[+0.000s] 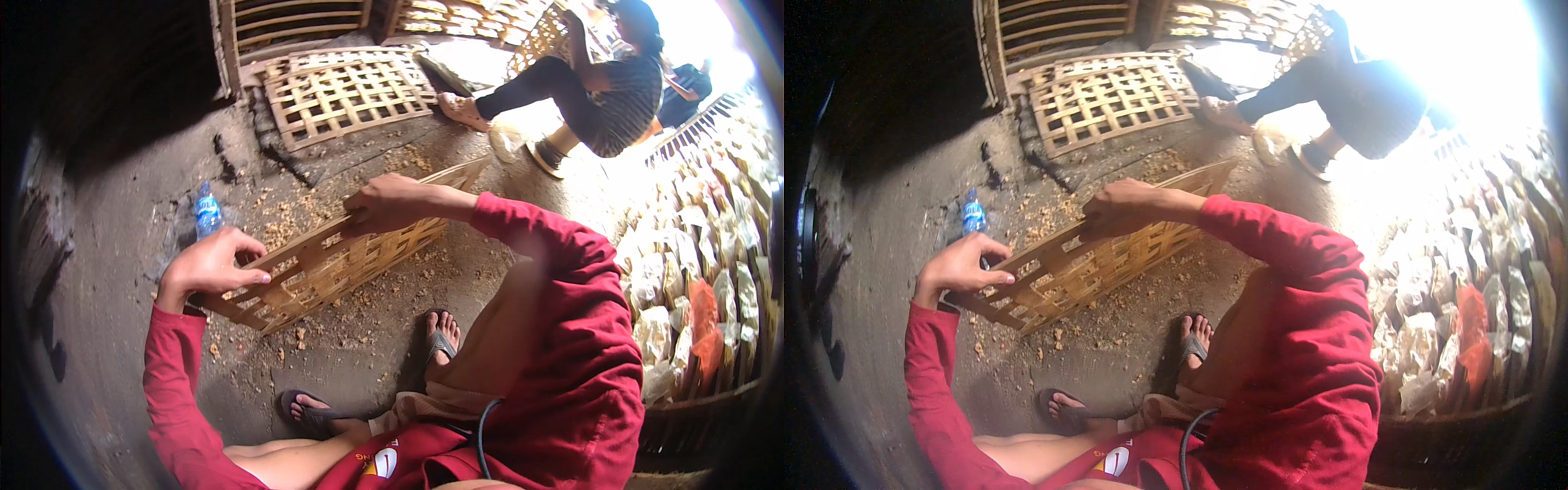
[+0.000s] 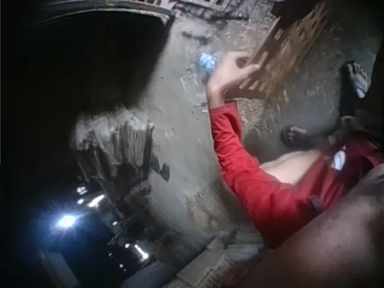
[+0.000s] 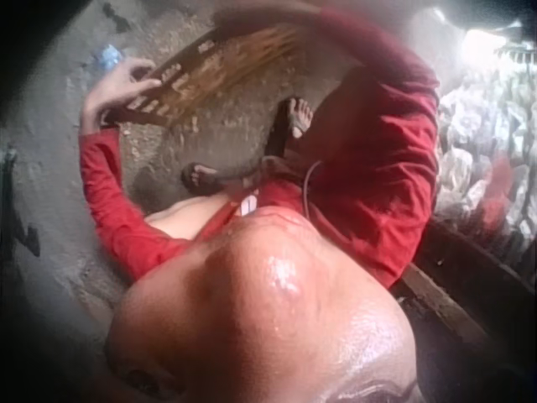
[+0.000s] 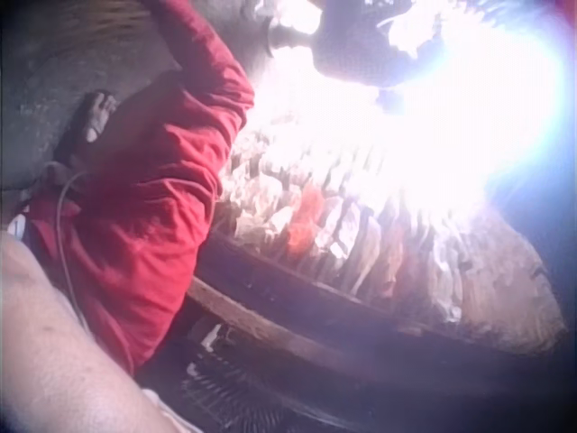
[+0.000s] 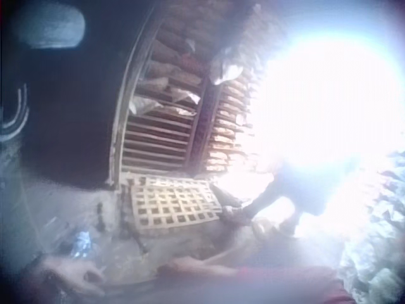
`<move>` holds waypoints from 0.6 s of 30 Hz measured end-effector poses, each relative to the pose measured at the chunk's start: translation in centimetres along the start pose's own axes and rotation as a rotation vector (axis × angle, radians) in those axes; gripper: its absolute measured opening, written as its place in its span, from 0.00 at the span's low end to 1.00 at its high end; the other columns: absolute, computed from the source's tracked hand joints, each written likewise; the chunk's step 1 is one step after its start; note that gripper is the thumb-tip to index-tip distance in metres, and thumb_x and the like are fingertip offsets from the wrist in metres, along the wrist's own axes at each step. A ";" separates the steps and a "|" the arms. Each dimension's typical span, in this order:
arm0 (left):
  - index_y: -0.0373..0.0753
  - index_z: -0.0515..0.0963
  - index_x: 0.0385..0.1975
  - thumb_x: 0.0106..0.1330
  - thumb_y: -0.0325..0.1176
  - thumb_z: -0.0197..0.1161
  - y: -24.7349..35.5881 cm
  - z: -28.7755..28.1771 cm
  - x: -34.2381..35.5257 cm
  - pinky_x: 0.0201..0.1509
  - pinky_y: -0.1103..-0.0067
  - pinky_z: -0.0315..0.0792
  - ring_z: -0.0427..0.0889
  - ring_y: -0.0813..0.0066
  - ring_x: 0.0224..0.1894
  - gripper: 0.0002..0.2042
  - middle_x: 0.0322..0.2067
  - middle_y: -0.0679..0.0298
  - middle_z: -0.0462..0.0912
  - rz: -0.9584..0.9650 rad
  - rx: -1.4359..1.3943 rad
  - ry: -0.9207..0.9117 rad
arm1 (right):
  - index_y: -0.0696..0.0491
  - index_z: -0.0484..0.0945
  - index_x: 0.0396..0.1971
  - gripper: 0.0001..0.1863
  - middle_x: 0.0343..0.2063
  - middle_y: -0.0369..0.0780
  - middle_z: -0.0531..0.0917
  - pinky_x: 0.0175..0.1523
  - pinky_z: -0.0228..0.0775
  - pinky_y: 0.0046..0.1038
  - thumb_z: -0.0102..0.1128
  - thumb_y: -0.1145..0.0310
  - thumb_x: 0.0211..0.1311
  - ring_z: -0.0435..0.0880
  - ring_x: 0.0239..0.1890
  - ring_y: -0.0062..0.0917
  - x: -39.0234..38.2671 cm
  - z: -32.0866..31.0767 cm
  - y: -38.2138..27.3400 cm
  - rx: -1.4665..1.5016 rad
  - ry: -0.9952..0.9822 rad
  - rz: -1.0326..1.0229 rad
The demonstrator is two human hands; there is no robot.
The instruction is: The person sits on the floor and fills a rectangular woven tray with granular material from a plastic bag. They spread the material evenly, cover the tray with a plastic sheet, and then remove the sheet to reveal the filled tray.
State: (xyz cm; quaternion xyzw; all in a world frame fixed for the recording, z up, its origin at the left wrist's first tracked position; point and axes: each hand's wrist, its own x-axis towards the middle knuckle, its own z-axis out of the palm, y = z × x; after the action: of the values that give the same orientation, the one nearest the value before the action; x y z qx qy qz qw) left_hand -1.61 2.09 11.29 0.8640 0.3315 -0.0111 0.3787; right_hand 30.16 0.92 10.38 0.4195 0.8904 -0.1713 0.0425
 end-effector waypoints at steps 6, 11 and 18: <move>0.33 0.82 0.35 0.51 0.40 0.73 -1.4 -0.4 -2.1 0.33 0.76 0.73 0.79 0.75 0.27 0.17 0.23 0.61 0.81 -0.043 -0.005 0.007 | 0.52 0.76 0.29 0.23 0.17 0.45 0.78 0.28 0.69 0.41 0.57 0.45 0.65 0.80 0.22 0.42 0.2 0.5 -0.6 0.027 0.028 -0.091; 0.33 0.81 0.34 0.54 0.37 0.70 -2.7 0.2 -3.2 0.36 0.72 0.73 0.79 0.66 0.28 0.14 0.25 0.55 0.82 -0.138 0.101 -0.098 | 0.51 0.78 0.33 0.20 0.18 0.44 0.79 0.28 0.71 0.39 0.59 0.47 0.65 0.81 0.22 0.39 -0.3 0.6 -1.7 -0.072 0.028 0.006; 0.37 0.75 0.46 0.60 0.38 0.68 -5.0 2.5 -4.3 0.50 0.71 0.71 0.77 0.66 0.45 0.18 0.41 0.56 0.78 -0.094 -0.043 0.058 | 0.58 0.82 0.41 0.23 0.25 0.49 0.84 0.34 0.75 0.35 0.66 0.52 0.60 0.86 0.28 0.41 0.1 0.4 -2.4 -0.059 0.057 0.148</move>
State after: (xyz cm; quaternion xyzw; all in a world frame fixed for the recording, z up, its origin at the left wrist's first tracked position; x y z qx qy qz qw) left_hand -7.27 0.53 7.46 0.8392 0.3827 0.0033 0.3864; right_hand 28.26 -0.54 10.66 0.4876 0.8624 -0.1292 0.0420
